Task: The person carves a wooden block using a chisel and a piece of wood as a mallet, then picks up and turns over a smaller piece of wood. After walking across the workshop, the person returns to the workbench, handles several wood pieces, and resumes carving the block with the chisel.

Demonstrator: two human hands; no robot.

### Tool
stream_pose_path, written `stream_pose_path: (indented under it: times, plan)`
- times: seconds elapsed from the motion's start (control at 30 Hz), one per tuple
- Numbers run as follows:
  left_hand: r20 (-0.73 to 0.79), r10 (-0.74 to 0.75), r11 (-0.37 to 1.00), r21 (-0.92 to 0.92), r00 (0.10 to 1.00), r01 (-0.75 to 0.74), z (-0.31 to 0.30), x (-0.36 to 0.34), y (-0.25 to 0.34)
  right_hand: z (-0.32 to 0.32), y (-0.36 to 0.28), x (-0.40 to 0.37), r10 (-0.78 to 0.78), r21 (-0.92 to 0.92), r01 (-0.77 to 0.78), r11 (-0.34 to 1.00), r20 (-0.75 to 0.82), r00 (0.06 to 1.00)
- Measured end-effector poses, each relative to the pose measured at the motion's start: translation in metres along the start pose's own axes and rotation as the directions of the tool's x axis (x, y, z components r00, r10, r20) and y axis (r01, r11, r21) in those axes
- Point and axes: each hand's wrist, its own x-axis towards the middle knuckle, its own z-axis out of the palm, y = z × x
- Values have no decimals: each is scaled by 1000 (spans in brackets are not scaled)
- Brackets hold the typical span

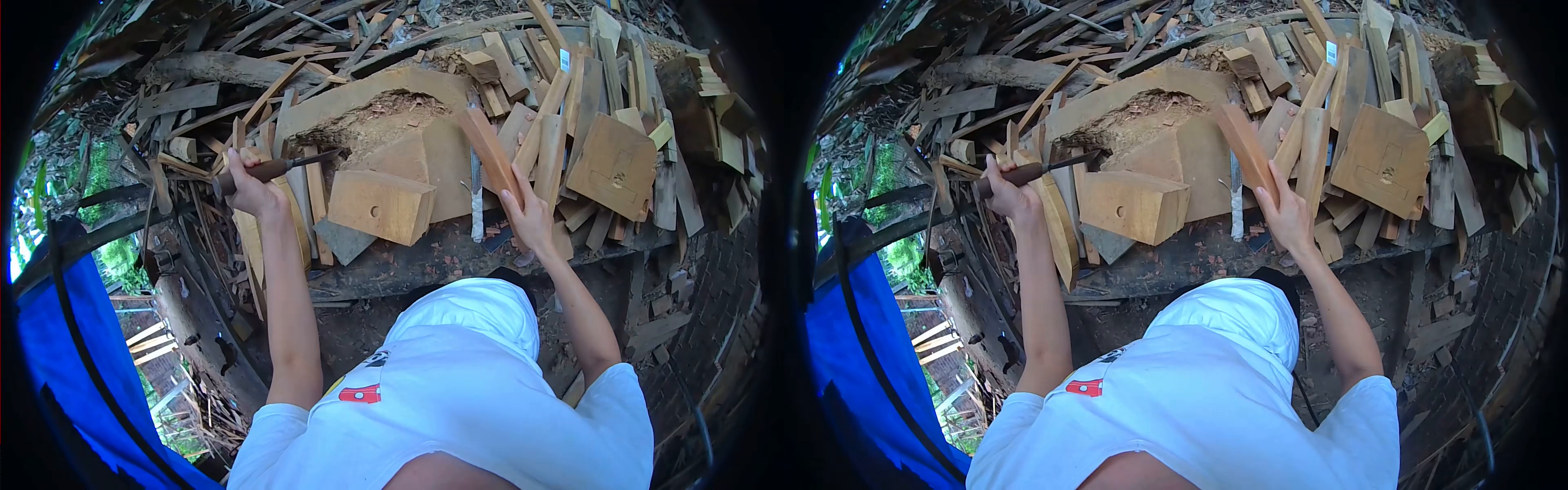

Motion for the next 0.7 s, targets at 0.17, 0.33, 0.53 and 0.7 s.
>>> stream_pose_path:
  times: [0.17, 0.33, 0.53, 0.7]
  plan:
    - [452, 202, 973, 10, 869, -232, 29, -46, 29, 6, -3, -7, -389, -473, 281, 835, -146, 910]
    - [880, 430, 744, -219, 202, -631, 47, -120, 41, -28, -124, -7, -286, 716, -151, 681, 451, 845]
    - [944, 290, 642, -313, -155, -700, 26, -184, 56, -34, -161, -34, -346, 714, -688, -132, 617, 707]
    - [989, 55, 371, -145, -135, -917, -16, -178, 42, -34, -127, -28, -129, 841, -537, 69, 541, 831]
